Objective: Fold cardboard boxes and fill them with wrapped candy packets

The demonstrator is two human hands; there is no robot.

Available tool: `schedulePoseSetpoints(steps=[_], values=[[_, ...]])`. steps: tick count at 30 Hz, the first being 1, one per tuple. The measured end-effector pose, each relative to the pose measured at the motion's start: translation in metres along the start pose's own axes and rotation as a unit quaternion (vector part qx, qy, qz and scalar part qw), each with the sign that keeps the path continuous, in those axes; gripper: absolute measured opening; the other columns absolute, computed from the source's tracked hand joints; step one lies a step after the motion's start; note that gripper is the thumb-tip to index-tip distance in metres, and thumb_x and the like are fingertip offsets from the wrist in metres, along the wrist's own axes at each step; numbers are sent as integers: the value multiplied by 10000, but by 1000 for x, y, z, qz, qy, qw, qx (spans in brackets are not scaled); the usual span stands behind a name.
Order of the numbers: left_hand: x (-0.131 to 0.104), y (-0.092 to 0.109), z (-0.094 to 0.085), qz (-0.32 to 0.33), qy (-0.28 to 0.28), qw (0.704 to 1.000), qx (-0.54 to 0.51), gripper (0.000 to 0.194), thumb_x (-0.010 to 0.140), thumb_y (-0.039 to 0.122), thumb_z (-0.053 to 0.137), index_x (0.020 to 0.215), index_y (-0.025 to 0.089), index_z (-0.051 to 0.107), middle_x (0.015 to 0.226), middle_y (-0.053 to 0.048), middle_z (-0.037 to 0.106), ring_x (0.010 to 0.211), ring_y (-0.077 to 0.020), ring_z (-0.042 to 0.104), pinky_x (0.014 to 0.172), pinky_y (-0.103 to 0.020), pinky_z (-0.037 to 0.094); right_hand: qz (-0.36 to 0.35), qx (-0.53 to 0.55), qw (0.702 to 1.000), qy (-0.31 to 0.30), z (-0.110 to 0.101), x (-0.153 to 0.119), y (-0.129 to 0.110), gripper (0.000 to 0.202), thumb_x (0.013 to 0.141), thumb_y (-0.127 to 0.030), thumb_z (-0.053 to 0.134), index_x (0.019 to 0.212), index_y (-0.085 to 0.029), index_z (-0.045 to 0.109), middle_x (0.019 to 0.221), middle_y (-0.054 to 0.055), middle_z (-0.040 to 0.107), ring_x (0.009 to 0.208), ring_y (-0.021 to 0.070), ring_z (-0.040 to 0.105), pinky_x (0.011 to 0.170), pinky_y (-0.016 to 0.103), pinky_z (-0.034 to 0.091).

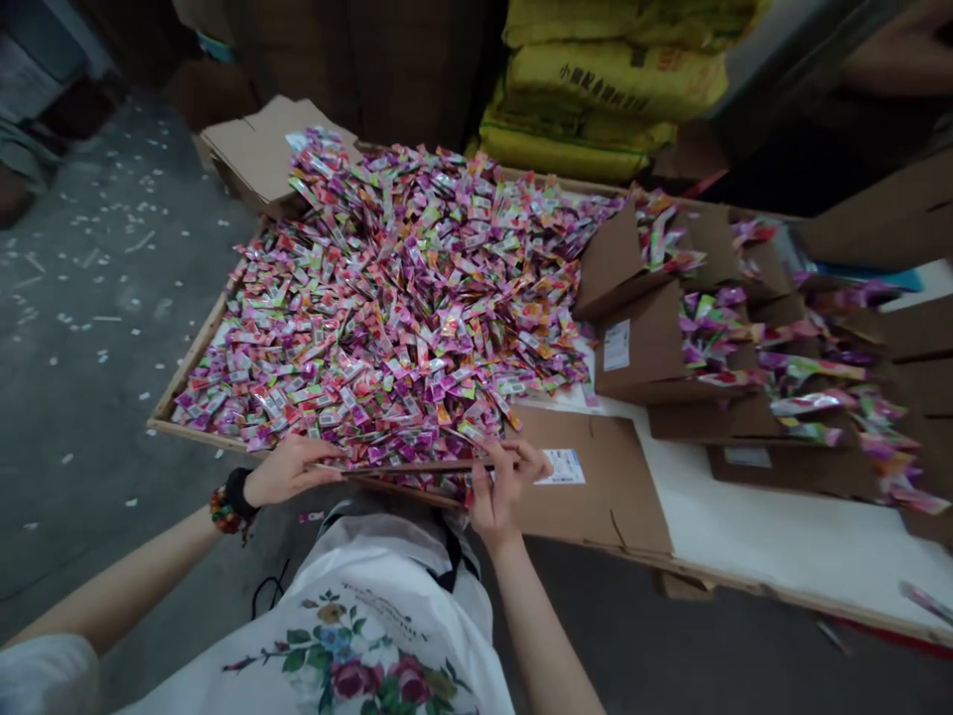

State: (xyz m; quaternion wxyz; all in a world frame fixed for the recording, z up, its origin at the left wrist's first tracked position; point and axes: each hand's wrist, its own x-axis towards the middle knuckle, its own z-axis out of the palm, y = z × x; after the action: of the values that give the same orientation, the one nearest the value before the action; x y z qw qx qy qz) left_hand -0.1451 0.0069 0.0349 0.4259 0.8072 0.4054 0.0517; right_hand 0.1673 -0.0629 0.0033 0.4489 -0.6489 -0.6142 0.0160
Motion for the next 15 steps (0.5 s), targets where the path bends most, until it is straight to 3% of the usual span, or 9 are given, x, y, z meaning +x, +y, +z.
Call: schedulePoseSetpoints(steps=[4, 7, 9, 12, 15], values=[[12, 10, 4, -40, -35, 995, 88, 514, 994, 476, 344, 858, 182, 743, 826, -102, 741, 748, -215, 667, 657, -288, 380, -41, 41, 998, -39, -16, -16, 7, 386, 898, -318, 409, 1248, -272, 563, 1135, 80, 469, 1108, 289, 416, 972, 523, 297], [29, 16, 3, -124, 20, 970, 207, 511, 1007, 411, 293, 846, 156, 706, 774, -140, 707, 715, -254, 644, 631, -316, 351, -39, 123, 985, -111, -30, -35, 4, 593, 903, -310, 427, 1480, -352, 297, 1415, 84, 367, 1289, 311, 365, 1044, 547, 302], [34, 19, 2, -180, 54, 956, 225, 437, 995, 434, 347, 917, 161, 680, 825, -139, 710, 761, -266, 650, 637, -313, 355, 41, 163, 975, -145, -37, -49, 5, 759, 909, -335, 441, 1545, -363, 28, 1587, 66, 136, 1412, 319, 267, 1110, 566, 267], [27, 23, 5, -219, 57, 951, 212, 367, 927, 504, 500, 991, 161, 616, 882, -118, 704, 818, -271, 648, 641, -305, 348, 239, 212, 939, -127, -32, -65, 15, 930, 906, -436, 446, 1496, -330, -266, 1613, 27, -208, 1492, 342, 99, 1150, 607, 202], [25, 25, 16, -258, 80, 944, 190, 289, 912, 453, 525, 930, 168, 565, 861, -100, 674, 805, -264, 619, 632, -306, 319, 358, 251, 887, -147, -9, -70, 28, 1011, 872, -555, 452, 1456, -321, -340, 1604, 27, -243, 1499, 356, -21, 1140, 635, 208]])
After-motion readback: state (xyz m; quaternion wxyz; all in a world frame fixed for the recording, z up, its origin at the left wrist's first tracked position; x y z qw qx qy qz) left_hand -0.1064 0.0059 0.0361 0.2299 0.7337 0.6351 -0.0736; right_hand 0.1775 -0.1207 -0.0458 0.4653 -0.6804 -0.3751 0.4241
